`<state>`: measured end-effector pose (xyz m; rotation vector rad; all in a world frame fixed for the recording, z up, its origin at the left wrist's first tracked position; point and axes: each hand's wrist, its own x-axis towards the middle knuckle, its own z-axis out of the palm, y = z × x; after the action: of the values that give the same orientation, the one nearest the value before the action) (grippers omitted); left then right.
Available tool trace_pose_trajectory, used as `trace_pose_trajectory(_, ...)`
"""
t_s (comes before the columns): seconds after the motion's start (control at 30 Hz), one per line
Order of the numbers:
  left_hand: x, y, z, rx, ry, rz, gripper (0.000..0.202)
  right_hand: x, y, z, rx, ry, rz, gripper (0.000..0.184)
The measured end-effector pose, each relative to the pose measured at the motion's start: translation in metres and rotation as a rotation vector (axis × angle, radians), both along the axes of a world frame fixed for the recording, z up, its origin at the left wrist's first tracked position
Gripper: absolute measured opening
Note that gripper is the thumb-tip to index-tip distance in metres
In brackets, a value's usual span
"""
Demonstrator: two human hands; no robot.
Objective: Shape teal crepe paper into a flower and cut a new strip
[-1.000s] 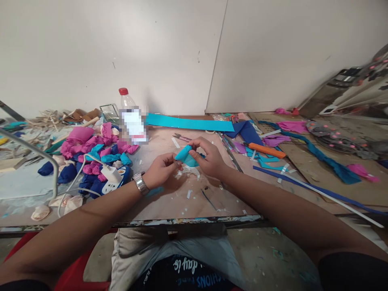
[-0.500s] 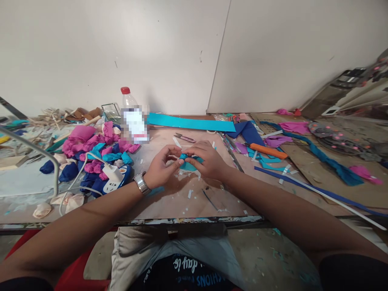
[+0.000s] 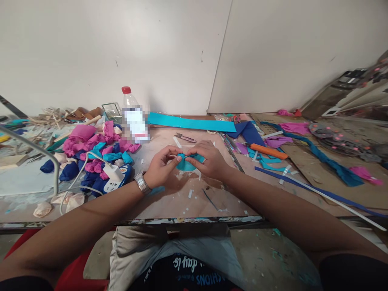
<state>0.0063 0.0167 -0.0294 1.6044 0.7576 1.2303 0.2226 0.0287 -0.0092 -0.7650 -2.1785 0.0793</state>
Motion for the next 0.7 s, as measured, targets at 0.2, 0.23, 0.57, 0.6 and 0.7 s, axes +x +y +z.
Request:
trace_pose_trajectory(0.2,-0.0022,-0.0012,-0.0010,0.076,0.081,-0.004,0.025,-0.0021,-0.0029,0.0032,-0.011,-0.005,0.004,0.023)
trace_pose_trajectory(0.23,-0.0026,-0.0013,-0.0011,0.098,0.100,0.003,0.026,-0.0023,-0.0032,0.0034,-0.015,-0.004,0.006,0.024)
trace_pose_trajectory(0.57,-0.0048,-0.0022,0.0006,0.217,0.227,0.066,0.020,-0.0020,-0.0042,0.0040,-0.004,-0.006,0.032,0.021)
trace_pose_trajectory(0.6,-0.0053,-0.0022,0.0007,0.238,0.234,0.067,0.020,-0.0020,-0.0043,0.0043,-0.004,-0.004,0.037,0.021)
trace_pose_trajectory(0.7,-0.0066,-0.0023,0.0010,0.302,0.262,0.063,0.021,-0.0020,-0.0042,0.0047,0.003,0.008,0.051,0.019)
